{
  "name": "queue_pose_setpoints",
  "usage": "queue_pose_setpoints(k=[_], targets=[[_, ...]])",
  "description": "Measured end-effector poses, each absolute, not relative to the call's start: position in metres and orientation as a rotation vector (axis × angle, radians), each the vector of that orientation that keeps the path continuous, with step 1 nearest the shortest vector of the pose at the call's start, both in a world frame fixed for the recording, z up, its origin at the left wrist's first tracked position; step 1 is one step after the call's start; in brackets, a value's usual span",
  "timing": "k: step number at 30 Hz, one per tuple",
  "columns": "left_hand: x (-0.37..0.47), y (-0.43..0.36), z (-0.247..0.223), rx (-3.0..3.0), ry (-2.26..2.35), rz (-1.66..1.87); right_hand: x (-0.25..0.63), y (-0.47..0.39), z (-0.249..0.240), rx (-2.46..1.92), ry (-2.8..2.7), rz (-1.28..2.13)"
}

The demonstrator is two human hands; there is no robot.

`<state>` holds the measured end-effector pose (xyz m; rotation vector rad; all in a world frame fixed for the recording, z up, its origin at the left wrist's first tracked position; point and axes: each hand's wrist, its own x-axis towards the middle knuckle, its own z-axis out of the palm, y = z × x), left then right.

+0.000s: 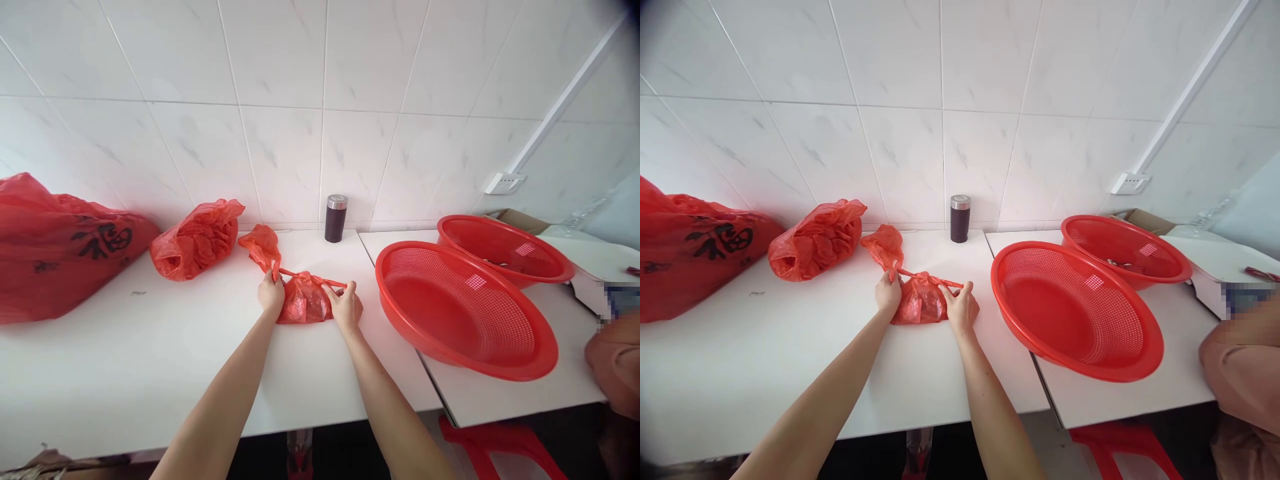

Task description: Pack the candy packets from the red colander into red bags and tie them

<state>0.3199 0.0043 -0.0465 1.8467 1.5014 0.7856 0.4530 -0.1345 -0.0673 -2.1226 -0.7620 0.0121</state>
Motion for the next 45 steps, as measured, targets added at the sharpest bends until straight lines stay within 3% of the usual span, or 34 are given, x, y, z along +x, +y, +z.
queue_pose_setpoints(k=[15, 22, 26, 29, 35, 41, 45], targets=[[0.294, -0.023, 0.011, 1.848, 0.802, 0.708, 0.456, -0.144, -0.064, -1.821, -0.823, 0.114], [0.313, -0.042, 0.043, 2.102, 1.083, 1.189, 0.454, -0.145, -0.062, -1.760, -0.869, 0.098], [0.330, -0.043, 0.046, 2.630, 0.832, 0.693, 0.453, -0.147, -0.061, -1.713, -0.852, 0.099], [0.334, -0.041, 0.034, 2.614, 0.802, 0.454, 0.454, -0.148, -0.060, -1.671, -0.779, 0.090], [0.314, -0.044, 0.038, 2.443, 0.832, 0.310, 0.452, -0.147, -0.055, -1.555, -0.691, 0.141], [0.238, -0.029, 0.097, 2.199, 0.937, 0.234, 0.460, -0.150, -0.058, -1.517, -0.643, 0.258], [0.148, -0.013, 0.132, 1.566, 1.094, 0.331, 0.464, -0.148, -0.064, -1.531, -0.609, 0.304]])
